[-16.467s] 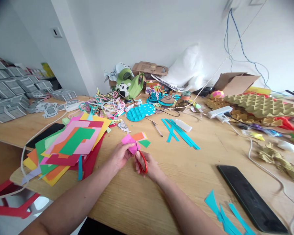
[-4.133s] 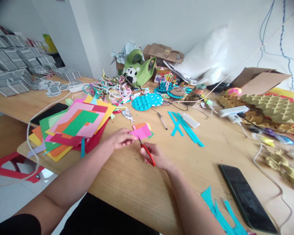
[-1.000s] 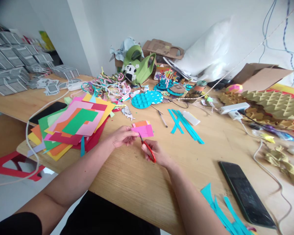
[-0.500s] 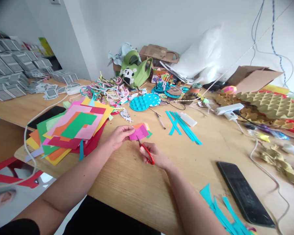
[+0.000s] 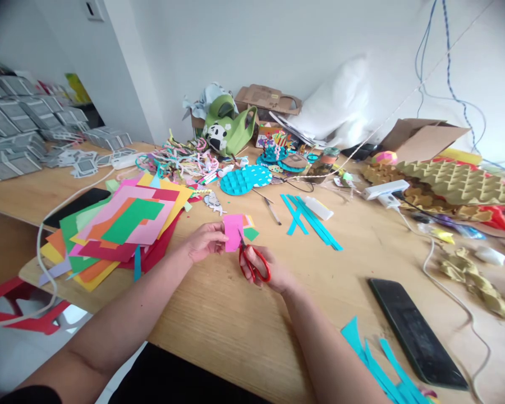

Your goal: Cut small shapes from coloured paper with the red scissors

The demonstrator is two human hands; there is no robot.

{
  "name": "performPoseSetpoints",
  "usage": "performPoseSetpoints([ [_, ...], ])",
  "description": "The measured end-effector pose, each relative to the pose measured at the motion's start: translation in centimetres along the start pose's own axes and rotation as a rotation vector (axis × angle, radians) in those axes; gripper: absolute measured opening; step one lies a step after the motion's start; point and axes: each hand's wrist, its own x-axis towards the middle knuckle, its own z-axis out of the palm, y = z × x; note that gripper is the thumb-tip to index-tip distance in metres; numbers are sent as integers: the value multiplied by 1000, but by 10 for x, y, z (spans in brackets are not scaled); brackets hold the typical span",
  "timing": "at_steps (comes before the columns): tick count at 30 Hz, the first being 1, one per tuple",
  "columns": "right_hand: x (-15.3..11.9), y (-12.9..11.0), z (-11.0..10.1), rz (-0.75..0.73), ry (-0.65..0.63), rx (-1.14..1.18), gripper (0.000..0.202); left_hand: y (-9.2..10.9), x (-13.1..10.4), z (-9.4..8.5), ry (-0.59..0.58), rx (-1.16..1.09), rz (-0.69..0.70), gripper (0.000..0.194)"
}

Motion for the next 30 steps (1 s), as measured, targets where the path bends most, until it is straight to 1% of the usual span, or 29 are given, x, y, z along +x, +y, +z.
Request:
performPoseSetpoints([
  [3,0,1,1,15,-22,20,50,1,-2,2,-18,22,-13,36],
  [10,0,3,3,32,-33,30,52,1,-5,9,30,107,-26,33],
  [18,2,2,6,72,-24,9,54,-3,-4,14,62,58,-3,30],
  [24,2,4,3,54,-28,-11,53,-4,-4,15,83,43,-2,29],
  [30,2,4,3,38,-33,23,52,-5,-4,16,90,9,-4,29],
])
